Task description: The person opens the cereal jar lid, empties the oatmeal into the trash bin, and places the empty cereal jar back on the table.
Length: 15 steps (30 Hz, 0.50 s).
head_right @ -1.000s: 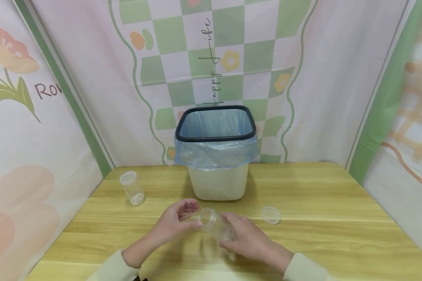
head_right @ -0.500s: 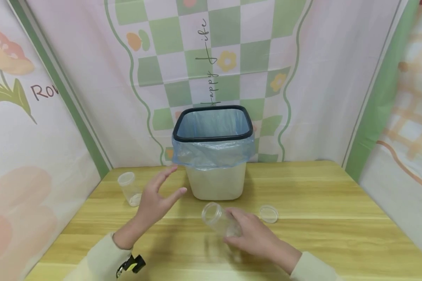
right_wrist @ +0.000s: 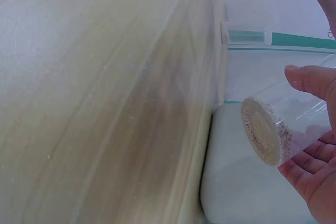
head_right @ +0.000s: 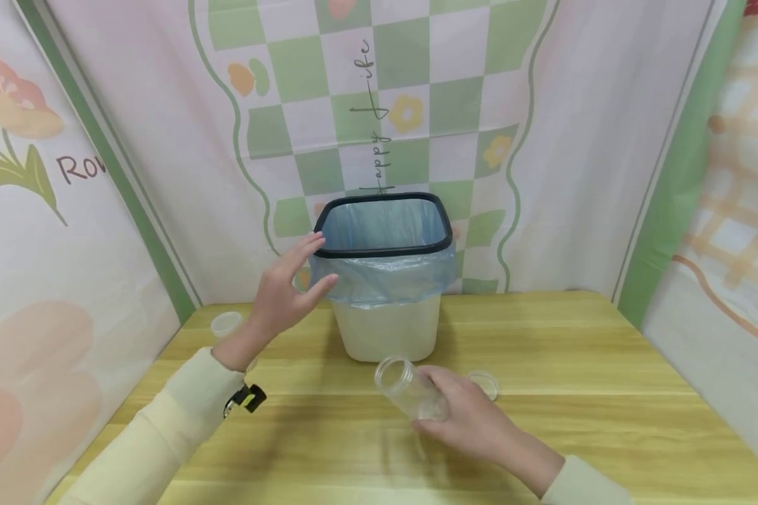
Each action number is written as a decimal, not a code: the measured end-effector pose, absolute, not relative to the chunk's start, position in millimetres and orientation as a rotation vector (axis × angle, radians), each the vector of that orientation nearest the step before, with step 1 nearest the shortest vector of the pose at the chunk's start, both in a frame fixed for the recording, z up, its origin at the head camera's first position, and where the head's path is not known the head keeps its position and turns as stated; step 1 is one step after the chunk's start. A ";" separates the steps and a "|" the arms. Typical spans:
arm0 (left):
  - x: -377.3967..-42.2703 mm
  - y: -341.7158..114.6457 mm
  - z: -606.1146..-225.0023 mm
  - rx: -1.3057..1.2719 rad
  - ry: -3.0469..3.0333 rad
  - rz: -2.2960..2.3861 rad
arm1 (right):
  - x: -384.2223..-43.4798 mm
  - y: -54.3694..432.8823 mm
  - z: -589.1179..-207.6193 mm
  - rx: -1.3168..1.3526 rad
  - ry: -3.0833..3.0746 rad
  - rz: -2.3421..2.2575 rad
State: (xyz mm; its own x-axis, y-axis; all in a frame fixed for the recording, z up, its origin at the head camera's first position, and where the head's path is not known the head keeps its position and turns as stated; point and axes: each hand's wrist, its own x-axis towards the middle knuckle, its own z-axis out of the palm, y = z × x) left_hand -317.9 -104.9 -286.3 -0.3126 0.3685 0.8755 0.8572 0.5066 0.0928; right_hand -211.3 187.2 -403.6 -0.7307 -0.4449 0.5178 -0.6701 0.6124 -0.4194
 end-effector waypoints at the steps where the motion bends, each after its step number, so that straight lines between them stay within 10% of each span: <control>1: -321.5 -104.4 -284.0 -1.013 -1.898 -0.713 | -211.6 187.6 -403.2 0.902 -2.461 0.857; 15: -351.9 -107.1 -276.5 -0.967 -1.965 -0.698 | -206.0 195.7 -389.1 0.817 -2.481 0.882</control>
